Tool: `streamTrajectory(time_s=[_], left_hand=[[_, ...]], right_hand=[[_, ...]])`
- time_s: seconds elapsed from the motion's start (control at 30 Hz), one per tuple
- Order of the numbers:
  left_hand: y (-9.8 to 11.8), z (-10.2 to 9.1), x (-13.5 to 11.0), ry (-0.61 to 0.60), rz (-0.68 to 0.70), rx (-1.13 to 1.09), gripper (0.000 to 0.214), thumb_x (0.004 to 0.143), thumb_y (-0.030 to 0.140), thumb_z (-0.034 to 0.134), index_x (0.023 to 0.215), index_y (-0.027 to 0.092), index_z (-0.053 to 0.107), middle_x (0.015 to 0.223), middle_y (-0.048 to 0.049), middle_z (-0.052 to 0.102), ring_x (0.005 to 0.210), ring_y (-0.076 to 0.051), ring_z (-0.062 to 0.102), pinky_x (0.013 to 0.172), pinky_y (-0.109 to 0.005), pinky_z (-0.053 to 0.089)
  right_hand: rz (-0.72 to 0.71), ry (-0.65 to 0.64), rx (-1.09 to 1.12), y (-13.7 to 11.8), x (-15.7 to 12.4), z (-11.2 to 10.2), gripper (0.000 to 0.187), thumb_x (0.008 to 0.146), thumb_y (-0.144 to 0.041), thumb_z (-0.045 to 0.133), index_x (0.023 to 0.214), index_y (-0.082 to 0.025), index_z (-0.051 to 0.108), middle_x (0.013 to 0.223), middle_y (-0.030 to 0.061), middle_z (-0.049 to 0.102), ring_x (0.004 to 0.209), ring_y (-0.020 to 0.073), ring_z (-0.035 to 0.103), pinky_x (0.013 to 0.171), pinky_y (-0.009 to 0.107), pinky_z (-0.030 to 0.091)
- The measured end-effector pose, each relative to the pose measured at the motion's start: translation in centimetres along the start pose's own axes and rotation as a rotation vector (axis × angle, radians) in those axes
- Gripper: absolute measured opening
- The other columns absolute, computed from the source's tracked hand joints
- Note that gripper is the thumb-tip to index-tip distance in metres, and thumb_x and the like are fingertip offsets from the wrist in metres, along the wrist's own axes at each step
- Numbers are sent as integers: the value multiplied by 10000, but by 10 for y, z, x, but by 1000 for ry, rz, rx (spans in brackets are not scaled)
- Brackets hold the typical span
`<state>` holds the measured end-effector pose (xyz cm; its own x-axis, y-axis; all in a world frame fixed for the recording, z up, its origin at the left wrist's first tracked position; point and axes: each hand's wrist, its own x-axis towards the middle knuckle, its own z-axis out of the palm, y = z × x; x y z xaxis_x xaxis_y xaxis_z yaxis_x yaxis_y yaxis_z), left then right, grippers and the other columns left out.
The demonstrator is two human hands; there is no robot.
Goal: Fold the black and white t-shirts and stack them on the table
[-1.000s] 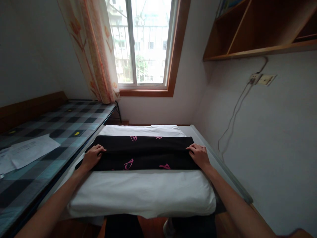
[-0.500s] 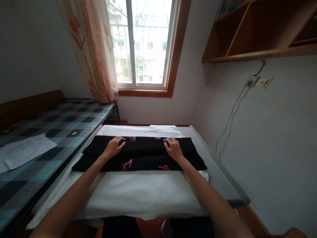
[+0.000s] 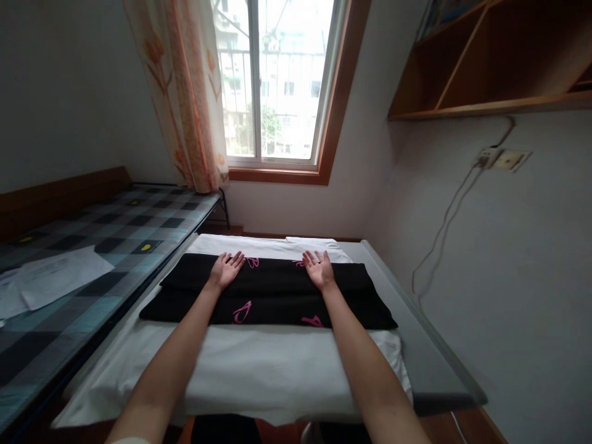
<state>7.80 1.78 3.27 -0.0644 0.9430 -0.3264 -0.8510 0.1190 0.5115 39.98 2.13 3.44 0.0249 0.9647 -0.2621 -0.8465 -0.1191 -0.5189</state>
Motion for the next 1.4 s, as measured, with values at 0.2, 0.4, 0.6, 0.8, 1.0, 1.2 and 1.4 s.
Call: streamTrajectory(time_s=[0.2, 0.4, 0.6, 0.8, 1.0, 1.2, 1.4], left_hand=[[55, -31, -1, 65, 57, 5, 437, 943, 304, 404, 1360, 178, 377, 1382, -215, 469, 1295, -313, 486, 784, -447, 608], [86, -46, -13, 141, 217, 16, 366, 968, 354, 336, 1317, 247, 350, 1491, -108, 365, 1327, -240, 453, 767, -344, 611], [44, -7, -14, 63, 194, 92, 198, 938, 279, 405, 1080, 194, 514, 1342, -122, 526, 1223, -217, 548, 883, -309, 560], [-64, 62, -18, -204, -65, 141, 330, 952, 417, 356, 1124, 189, 524, 1274, -174, 569, 1139, -260, 613, 904, -412, 546], [-109, 65, -13, -125, -130, 73, 337, 961, 432, 354, 1206, 221, 449, 1307, -182, 529, 1126, -230, 616, 871, -365, 559], [-73, 41, -3, -106, -114, 62, 313, 965, 409, 356, 1215, 236, 427, 1285, -185, 537, 1105, -234, 625, 840, -390, 570], [-14, 5, 3, -48, 315, 480, 213, 852, 199, 551, 1058, 230, 595, 1239, -118, 593, 1216, -209, 545, 1015, -382, 462]], right_hand=[[-125, 180, 50, -76, -5, -51, 625, 965, -526, 311, 1492, -225, 163, 1469, 192, 378, 1272, 206, 511, 844, 383, 578], [-294, 317, -45, -118, -16, -82, 590, 965, -497, 285, 1483, -239, 169, 1484, 162, 368, 1285, 160, 494, 970, 385, 506], [-356, 158, -188, -81, -14, -37, 348, 954, -420, 320, 1188, -240, 502, 1313, 96, 555, 1181, 145, 577, 1005, 354, 490], [-71, -143, -49, 18, -9, 38, 435, 940, -538, 322, 1053, -207, 581, 1192, 122, 625, 1112, 206, 622, 949, 408, 527], [3, -37, -69, 36, 0, 23, 441, 950, -542, 264, 1093, -242, 553, 1179, 110, 617, 1093, 203, 631, 908, 442, 540], [-28, 29, -190, -21, 2, -19, 398, 956, -495, 305, 1175, -240, 516, 1229, 141, 585, 1086, 216, 632, 886, 461, 542], [-568, 215, -1084, -70, 0, -56, 462, 961, -408, 248, 1294, -227, 511, 1253, 128, 608, 1153, 203, 596, 962, 424, 496]])
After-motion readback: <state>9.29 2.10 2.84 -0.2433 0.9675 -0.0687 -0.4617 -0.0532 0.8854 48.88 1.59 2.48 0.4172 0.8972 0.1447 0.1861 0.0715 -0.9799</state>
